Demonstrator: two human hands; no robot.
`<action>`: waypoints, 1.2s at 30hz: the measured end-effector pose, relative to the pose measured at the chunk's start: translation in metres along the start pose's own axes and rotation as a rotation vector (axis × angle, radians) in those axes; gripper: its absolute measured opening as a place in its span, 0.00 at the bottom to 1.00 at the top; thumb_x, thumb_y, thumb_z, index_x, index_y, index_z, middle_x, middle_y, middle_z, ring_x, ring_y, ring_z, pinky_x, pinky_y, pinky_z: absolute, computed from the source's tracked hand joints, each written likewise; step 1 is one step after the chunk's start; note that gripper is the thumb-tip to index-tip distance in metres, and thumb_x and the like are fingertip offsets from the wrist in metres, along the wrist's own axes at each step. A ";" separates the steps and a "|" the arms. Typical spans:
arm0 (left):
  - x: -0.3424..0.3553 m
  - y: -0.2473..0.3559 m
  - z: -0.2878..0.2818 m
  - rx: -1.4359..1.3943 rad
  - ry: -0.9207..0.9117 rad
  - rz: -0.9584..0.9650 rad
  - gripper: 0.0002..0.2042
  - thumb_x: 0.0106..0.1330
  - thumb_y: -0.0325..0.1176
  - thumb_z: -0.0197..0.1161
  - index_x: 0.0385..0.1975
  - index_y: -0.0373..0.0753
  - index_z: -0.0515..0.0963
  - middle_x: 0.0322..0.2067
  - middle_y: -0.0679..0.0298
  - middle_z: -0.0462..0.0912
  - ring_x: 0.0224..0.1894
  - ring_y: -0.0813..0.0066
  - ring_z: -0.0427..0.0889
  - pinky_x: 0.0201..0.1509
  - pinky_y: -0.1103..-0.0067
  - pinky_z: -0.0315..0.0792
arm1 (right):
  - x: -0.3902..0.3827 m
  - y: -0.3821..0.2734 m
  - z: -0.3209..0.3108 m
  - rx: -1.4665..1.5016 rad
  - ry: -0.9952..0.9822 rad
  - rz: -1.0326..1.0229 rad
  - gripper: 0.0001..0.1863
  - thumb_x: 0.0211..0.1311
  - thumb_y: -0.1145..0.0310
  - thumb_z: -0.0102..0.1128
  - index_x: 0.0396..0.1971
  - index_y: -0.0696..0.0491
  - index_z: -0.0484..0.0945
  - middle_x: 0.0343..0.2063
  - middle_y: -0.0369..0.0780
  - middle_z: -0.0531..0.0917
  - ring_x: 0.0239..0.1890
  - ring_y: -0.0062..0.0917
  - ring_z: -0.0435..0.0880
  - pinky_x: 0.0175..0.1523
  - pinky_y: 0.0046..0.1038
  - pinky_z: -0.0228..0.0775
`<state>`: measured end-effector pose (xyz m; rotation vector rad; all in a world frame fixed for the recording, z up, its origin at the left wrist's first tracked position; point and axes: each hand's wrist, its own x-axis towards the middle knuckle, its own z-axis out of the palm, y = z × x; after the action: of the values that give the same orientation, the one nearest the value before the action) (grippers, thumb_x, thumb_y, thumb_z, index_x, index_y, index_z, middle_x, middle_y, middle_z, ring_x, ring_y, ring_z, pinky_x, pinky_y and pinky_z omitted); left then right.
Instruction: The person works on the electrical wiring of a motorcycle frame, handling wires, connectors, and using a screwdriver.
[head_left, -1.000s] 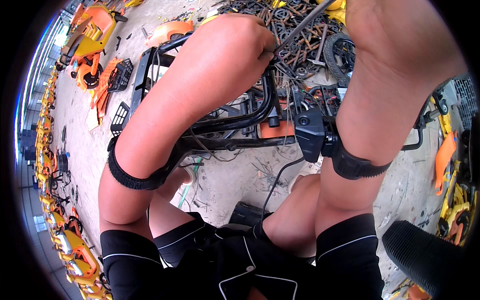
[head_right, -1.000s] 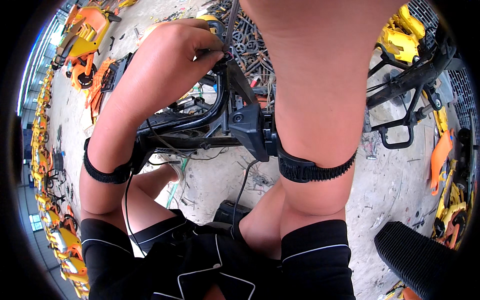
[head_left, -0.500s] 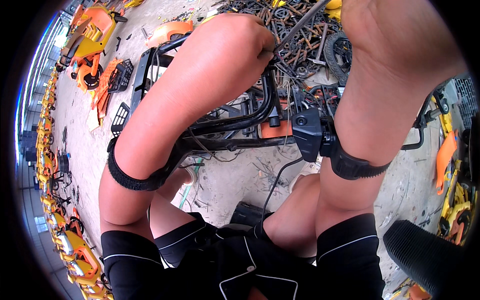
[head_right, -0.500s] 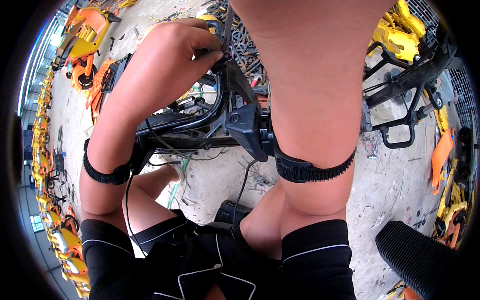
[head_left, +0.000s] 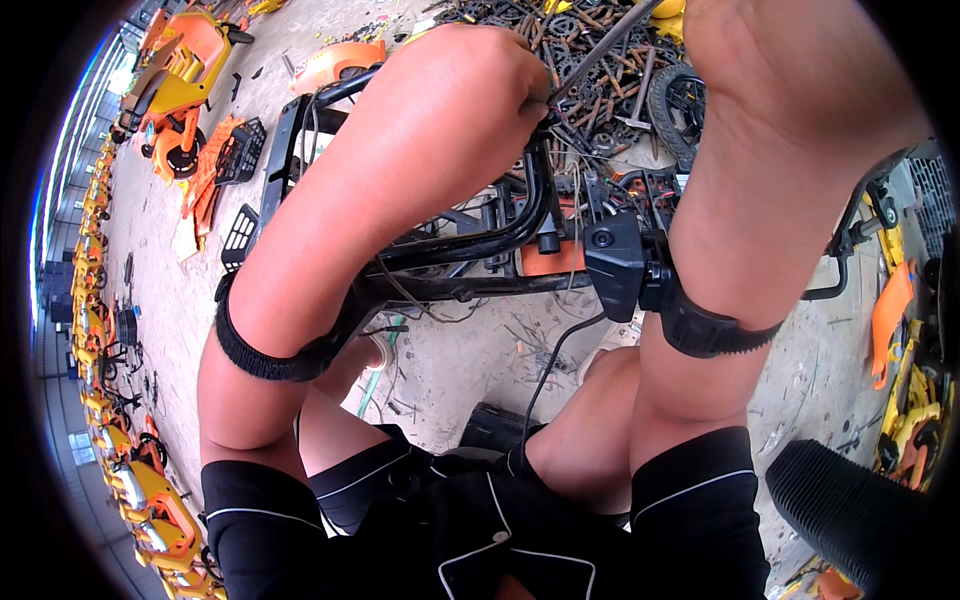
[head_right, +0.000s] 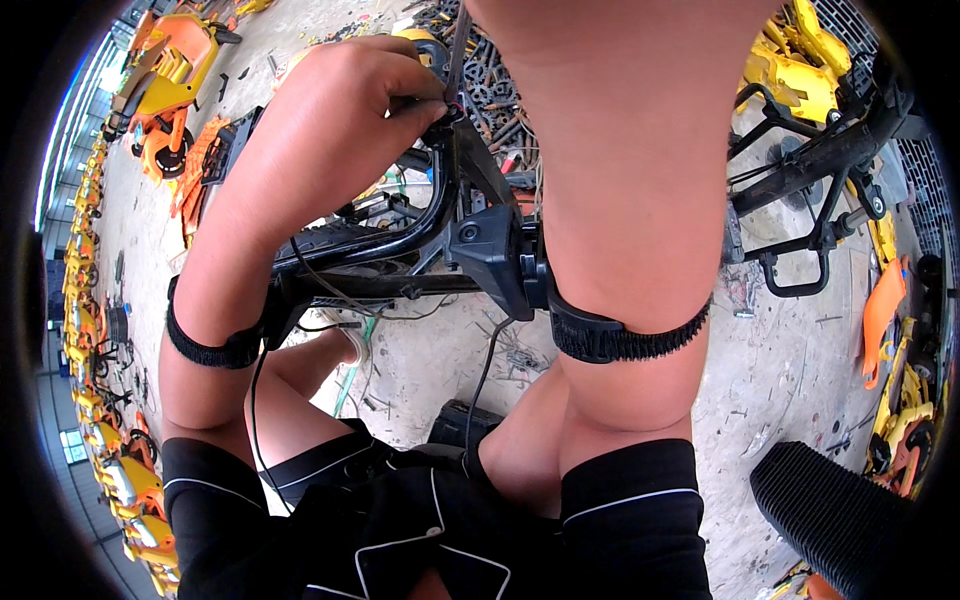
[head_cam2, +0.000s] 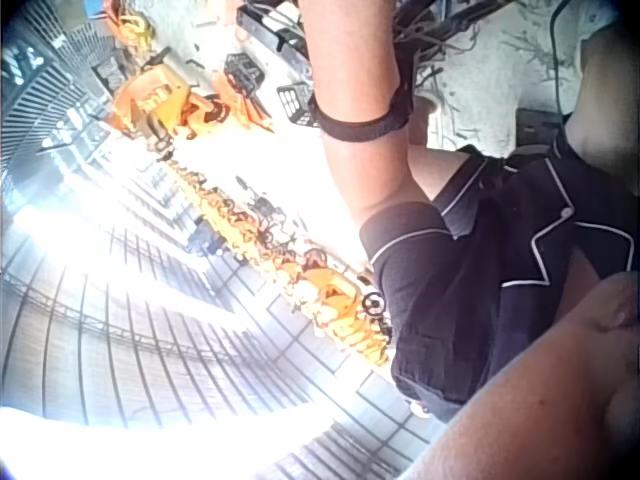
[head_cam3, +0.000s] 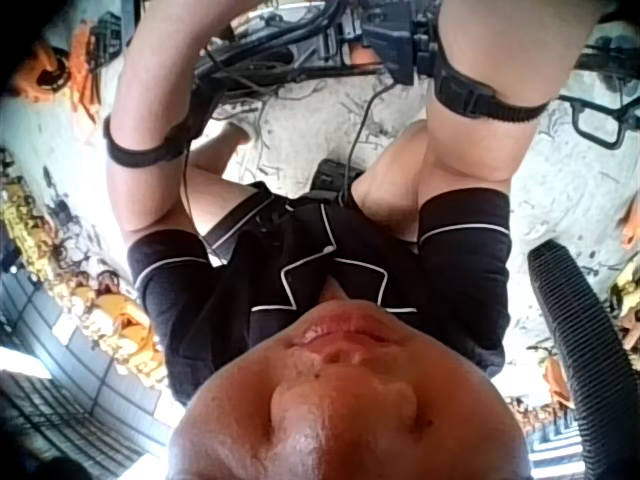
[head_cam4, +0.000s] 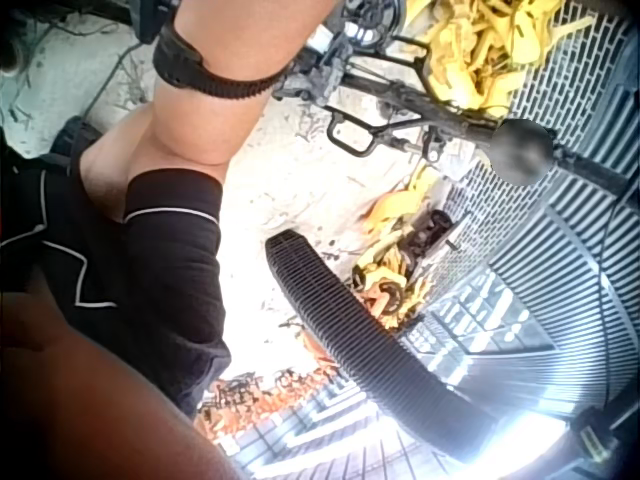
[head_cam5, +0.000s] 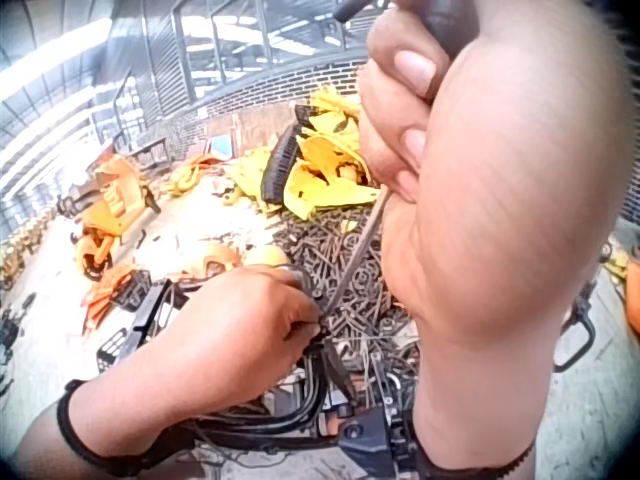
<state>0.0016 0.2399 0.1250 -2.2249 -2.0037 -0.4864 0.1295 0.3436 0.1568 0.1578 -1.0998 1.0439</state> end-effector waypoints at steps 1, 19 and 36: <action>0.001 0.000 0.000 -0.003 -0.006 -0.007 0.07 0.54 0.28 0.63 0.29 0.32 0.81 0.27 0.53 0.79 0.33 0.51 0.78 0.39 0.66 0.72 | -0.001 -0.003 0.001 -0.002 -0.005 0.005 0.26 0.72 0.44 0.38 0.30 0.53 0.69 0.12 0.27 0.58 0.12 0.10 0.57 0.16 0.14 0.47; -0.002 0.001 0.002 0.004 -0.002 -0.046 0.08 0.55 0.29 0.62 0.31 0.32 0.80 0.29 0.50 0.79 0.34 0.49 0.78 0.39 0.66 0.72 | -0.039 -0.036 0.042 -0.100 -0.075 0.123 0.25 0.71 0.43 0.39 0.30 0.52 0.69 0.12 0.27 0.57 0.12 0.10 0.57 0.16 0.14 0.47; -0.019 -0.016 0.017 -0.213 0.140 0.015 0.07 0.57 0.29 0.61 0.30 0.32 0.81 0.27 0.52 0.78 0.35 0.52 0.78 0.41 0.66 0.72 | -0.022 -0.045 0.103 -0.258 -0.061 0.255 0.25 0.71 0.43 0.39 0.29 0.51 0.69 0.12 0.27 0.56 0.12 0.10 0.57 0.16 0.14 0.47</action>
<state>-0.0129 0.2285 0.1007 -2.2469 -1.9446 -0.8656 0.0951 0.2465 0.2064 -0.1622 -1.3239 1.1170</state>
